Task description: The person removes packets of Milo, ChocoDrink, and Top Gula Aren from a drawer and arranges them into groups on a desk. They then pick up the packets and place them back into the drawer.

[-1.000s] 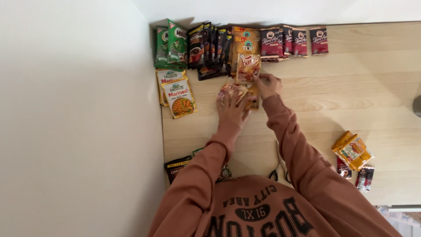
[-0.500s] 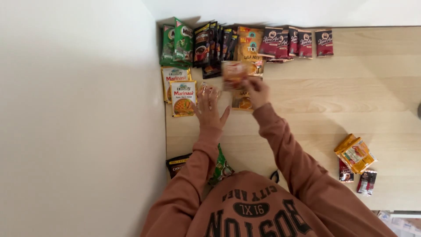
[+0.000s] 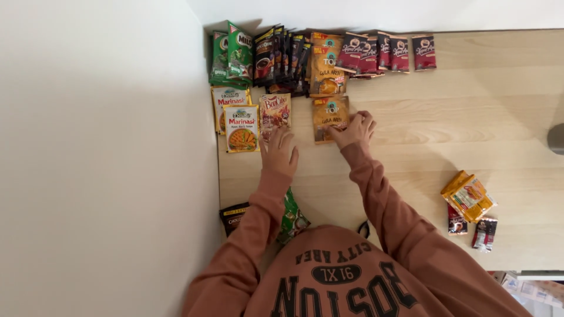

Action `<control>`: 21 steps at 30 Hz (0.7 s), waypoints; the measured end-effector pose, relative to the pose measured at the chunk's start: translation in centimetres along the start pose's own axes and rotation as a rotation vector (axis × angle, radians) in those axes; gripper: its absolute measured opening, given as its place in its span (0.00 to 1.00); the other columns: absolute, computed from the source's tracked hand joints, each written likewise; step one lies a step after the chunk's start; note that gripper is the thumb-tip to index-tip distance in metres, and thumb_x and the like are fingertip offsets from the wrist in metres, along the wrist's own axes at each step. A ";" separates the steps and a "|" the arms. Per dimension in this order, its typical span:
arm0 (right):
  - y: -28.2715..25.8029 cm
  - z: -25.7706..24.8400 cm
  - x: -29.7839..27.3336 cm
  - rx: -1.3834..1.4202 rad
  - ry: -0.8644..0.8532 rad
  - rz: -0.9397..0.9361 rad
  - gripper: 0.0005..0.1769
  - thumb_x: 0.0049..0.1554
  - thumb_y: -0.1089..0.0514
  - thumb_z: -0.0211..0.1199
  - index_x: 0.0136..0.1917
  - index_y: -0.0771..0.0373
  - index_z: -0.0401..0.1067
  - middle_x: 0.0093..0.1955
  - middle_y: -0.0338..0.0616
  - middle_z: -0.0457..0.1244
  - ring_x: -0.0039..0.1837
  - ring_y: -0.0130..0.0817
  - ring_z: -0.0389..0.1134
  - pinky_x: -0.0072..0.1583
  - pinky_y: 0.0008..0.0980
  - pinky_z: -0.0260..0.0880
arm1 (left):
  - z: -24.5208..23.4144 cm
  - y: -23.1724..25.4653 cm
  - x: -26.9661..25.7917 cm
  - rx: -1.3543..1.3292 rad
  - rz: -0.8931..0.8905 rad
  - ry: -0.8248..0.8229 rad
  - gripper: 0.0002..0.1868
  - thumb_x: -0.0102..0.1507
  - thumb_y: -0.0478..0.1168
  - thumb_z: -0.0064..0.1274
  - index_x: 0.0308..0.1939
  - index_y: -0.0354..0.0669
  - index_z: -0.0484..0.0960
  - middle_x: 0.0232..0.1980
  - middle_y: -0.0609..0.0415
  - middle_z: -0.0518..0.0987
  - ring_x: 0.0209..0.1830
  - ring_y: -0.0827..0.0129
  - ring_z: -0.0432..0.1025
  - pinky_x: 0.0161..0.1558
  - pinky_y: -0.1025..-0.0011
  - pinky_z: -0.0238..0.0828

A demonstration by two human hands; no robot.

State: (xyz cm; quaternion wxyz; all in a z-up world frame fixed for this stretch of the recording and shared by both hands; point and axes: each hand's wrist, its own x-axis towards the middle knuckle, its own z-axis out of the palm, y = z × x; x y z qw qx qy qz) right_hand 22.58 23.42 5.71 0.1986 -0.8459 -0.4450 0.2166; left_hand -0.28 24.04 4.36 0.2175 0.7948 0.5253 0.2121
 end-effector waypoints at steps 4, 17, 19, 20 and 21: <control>0.2 0.0 1.5 0.058 -0.072 0.020 0.42 0.45 0.37 0.78 0.59 0.70 0.70 0.63 0.59 0.61 0.65 0.55 0.61 0.64 0.47 0.64 | -1.4 3.2 -2.5 -0.105 -0.016 0.095 0.16 0.64 0.40 0.54 0.55 0.46 0.79 0.69 0.47 0.72 0.74 0.49 0.61 0.73 0.38 0.45; 13.2 -7.9 -13.4 0.853 -0.400 0.039 0.19 0.67 0.56 0.63 0.67 0.69 0.71 0.49 0.45 0.69 0.49 0.29 0.68 0.50 0.31 0.70 | 2.4 12.2 -17.6 -0.933 -0.490 -0.300 0.27 0.66 0.46 0.52 0.66 0.38 0.66 0.58 0.44 0.76 0.49 0.57 0.74 0.47 0.62 0.75; 15.5 -6.6 -17.3 0.880 -0.400 0.108 0.20 0.65 0.55 0.63 0.66 0.68 0.72 0.47 0.45 0.69 0.47 0.32 0.69 0.48 0.33 0.71 | 3.9 11.9 -17.9 -1.037 -0.638 -0.361 0.29 0.66 0.48 0.53 0.67 0.40 0.65 0.60 0.46 0.75 0.53 0.59 0.74 0.48 0.62 0.74; 16.4 -6.2 -19.4 0.930 -0.398 0.151 0.20 0.62 0.55 0.63 0.65 0.66 0.71 0.48 0.44 0.70 0.48 0.32 0.71 0.48 0.33 0.74 | 4.7 11.5 -18.2 -1.086 -0.713 -0.394 0.29 0.66 0.49 0.54 0.68 0.41 0.65 0.61 0.47 0.75 0.54 0.59 0.73 0.49 0.63 0.74; 17.0 -5.8 -21.5 0.985 -0.441 0.223 0.22 0.59 0.55 0.63 0.65 0.62 0.69 0.51 0.41 0.71 0.51 0.31 0.72 0.52 0.32 0.76 | 5.5 10.9 -18.6 -1.047 -0.643 -0.421 0.28 0.67 0.48 0.55 0.66 0.39 0.68 0.60 0.45 0.77 0.55 0.59 0.74 0.50 0.63 0.74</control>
